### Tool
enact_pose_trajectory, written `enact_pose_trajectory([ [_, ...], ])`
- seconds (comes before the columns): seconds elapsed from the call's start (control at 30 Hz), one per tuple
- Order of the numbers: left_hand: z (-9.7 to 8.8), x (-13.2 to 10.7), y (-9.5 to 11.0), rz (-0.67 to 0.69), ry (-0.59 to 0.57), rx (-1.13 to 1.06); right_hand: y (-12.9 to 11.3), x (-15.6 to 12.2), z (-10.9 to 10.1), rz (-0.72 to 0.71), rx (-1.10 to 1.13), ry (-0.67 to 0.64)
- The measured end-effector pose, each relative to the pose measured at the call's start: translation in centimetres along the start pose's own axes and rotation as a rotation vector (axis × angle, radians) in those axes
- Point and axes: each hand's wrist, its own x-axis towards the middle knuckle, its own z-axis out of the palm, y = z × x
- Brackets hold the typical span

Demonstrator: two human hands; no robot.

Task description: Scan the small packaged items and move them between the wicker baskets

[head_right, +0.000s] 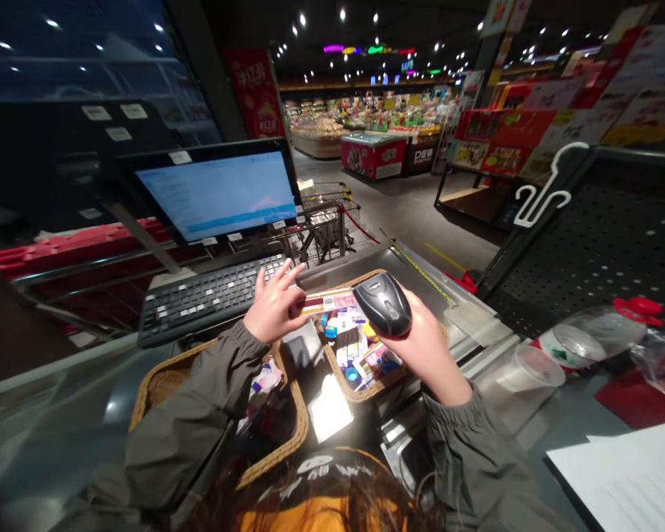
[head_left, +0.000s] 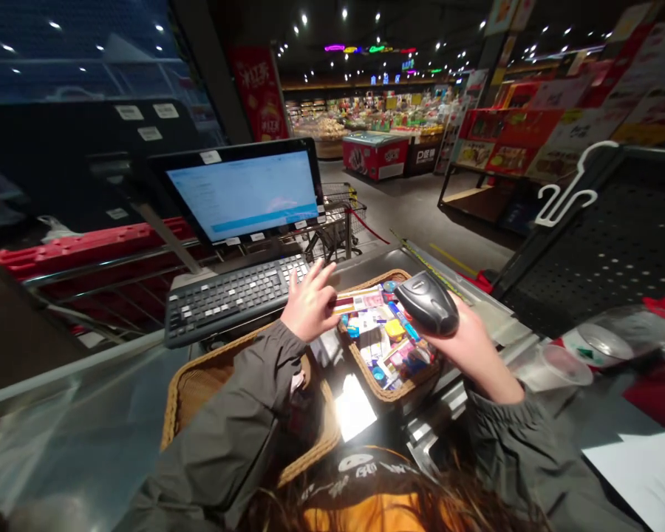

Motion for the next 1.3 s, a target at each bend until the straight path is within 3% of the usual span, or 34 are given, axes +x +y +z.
enact_pose_trajectory([
  [0.2, -4.6, -4.2, -3.6, -0.153, 0.213, 0.116, -4.0, 0.2, 2.8, -0.195, 0.031, -0.08],
  [0.4, -6.9, -7.8, -6.2, -0.243, 0.292, 0.155, -7.7, 0.5, 5.7, -0.349, 0.051, -0.119],
  [0.7, -8.4, -11.7, -8.5, -0.283, 0.363, 0.175, -12.9, 0.2, 8.1, -0.433, 0.109, -0.2],
  [0.93, -9.2, -13.3, -10.5, -0.332, 0.382, 0.182, -16.4, 2.0, 10.4, -0.478, 0.16, -0.223],
  [1.1, -9.5, -14.4, -11.8, -0.36, 0.409, 0.193, -17.6, 3.0, 12.5, -0.407, 0.171, -0.247],
  [1.3, -9.0, -15.8, -13.0, -0.346, 0.486, 0.165, -18.0, 3.2, 14.9, -0.42, 0.163, -0.282],
])
